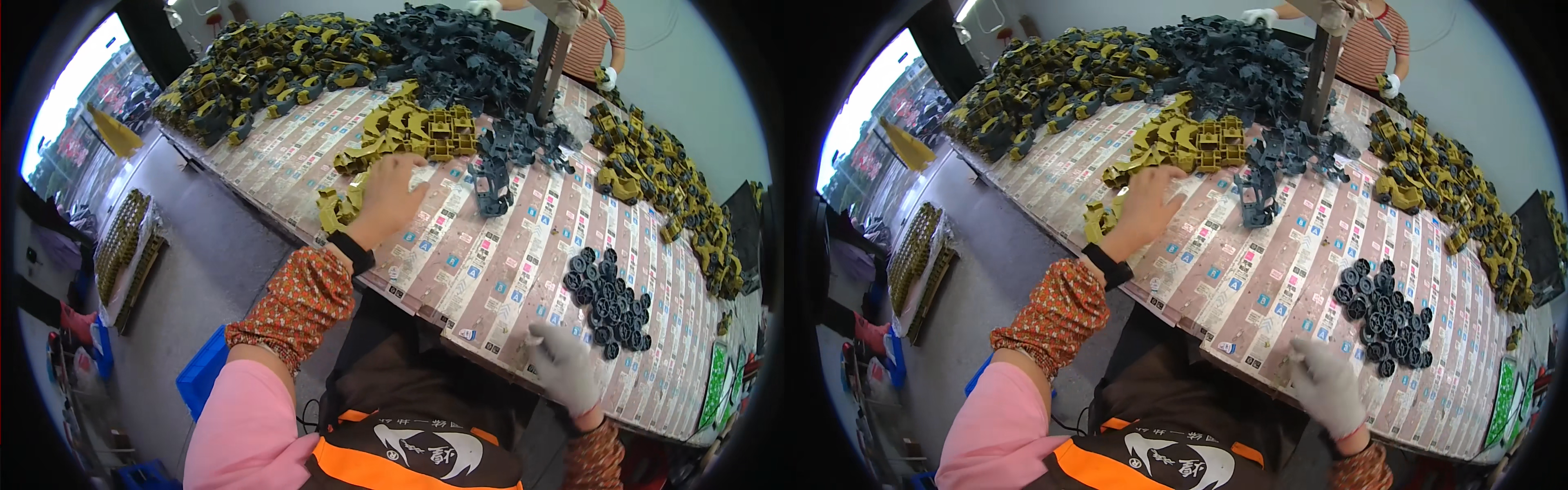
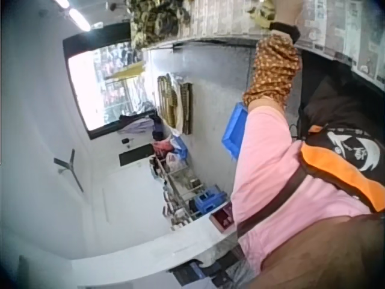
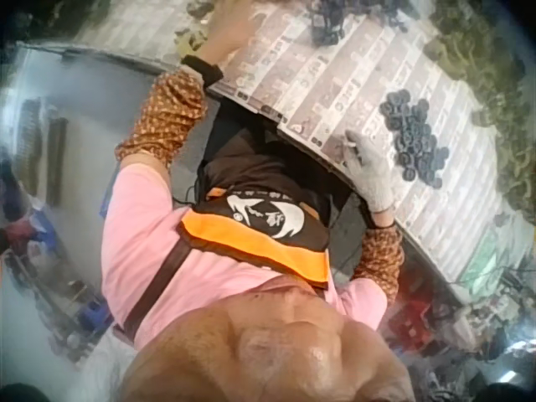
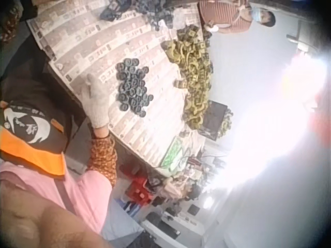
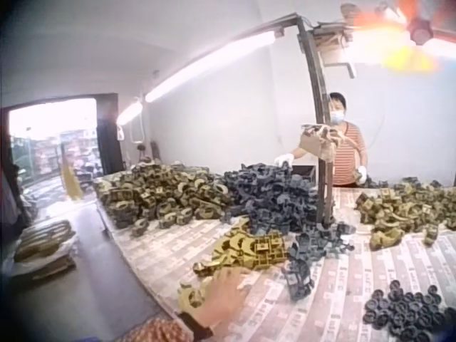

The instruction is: The person assembles small plastic components by hand, inserting black circular pieces into yellow plastic housings. They handle the parts one at a time, picking them from piles on a table and fitting them together before placing the assembled units back on the table.

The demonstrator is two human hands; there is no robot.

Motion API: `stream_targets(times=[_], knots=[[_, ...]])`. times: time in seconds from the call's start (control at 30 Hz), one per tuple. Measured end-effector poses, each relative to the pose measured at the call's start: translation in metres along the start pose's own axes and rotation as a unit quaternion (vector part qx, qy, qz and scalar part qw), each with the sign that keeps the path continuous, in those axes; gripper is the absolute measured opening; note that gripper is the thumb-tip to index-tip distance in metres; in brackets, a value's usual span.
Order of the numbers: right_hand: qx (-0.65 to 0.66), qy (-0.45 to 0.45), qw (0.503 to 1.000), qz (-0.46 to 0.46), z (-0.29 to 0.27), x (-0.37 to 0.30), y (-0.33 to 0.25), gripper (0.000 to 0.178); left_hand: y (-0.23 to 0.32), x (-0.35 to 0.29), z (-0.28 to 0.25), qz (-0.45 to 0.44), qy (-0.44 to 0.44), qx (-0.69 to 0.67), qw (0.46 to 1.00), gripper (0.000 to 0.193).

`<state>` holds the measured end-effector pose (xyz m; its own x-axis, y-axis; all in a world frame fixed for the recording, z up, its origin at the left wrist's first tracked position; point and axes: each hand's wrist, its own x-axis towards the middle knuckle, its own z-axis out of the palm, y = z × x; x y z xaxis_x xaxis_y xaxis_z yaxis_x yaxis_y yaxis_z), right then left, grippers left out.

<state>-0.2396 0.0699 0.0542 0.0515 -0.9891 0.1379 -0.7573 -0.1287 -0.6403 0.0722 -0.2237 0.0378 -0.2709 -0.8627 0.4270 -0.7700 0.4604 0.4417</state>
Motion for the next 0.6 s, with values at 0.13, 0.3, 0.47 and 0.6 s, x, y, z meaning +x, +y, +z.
stream_targets(times=[0.13,0.3,0.47,0.6], knots=[[0.041,0.002,0.999,0.000,0.014,-0.017,-0.002,0.022,-0.058,0.011,-0.038,-0.074,0.061,0.120,0.988,0.053],[0.071,0.109,0.991,0.015,0.042,-0.029,0.026,0.024,-0.141,-0.031,-0.055,-0.213,-0.084,-0.110,0.967,0.077],[0.024,0.136,0.990,-0.004,0.048,-0.027,0.026,0.025,-0.096,-0.064,-0.028,-0.103,-0.083,0.027,0.991,0.084],[0.006,0.154,0.988,-0.024,0.051,-0.028,0.028,0.025,-0.070,-0.057,0.017,-0.098,0.003,-0.073,0.993,0.084]])
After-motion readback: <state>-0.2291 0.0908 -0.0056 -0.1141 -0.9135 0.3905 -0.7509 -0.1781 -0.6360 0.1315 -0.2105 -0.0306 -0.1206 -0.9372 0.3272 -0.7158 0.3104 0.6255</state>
